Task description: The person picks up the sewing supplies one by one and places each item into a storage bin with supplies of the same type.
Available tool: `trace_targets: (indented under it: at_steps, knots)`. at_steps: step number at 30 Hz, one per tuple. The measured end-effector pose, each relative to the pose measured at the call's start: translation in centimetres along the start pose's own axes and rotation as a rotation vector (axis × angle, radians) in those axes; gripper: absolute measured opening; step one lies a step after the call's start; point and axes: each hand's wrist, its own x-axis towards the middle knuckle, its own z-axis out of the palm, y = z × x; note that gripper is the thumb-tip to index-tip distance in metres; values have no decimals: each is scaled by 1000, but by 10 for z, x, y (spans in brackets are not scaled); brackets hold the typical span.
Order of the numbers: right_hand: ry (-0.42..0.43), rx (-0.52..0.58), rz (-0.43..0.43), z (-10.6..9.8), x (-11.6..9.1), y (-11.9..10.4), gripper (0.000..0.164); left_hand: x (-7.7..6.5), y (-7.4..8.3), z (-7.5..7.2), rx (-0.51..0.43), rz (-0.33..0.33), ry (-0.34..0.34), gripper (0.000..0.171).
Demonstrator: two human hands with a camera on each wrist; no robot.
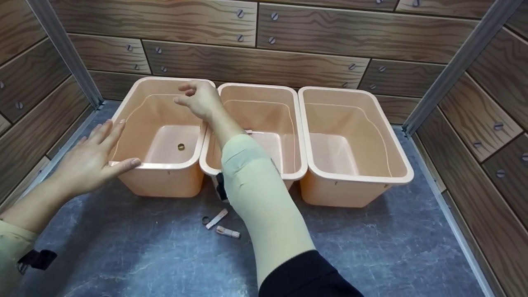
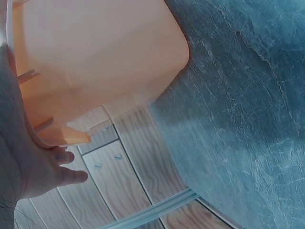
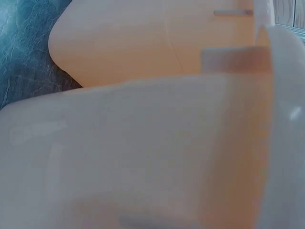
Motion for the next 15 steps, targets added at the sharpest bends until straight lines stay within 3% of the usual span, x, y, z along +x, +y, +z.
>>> trace_targets:
  at_steps: [15]
  knots:
    - [25,-9,-112,-27,-28,-37,37,0,-1,1,-4,13,9,113]
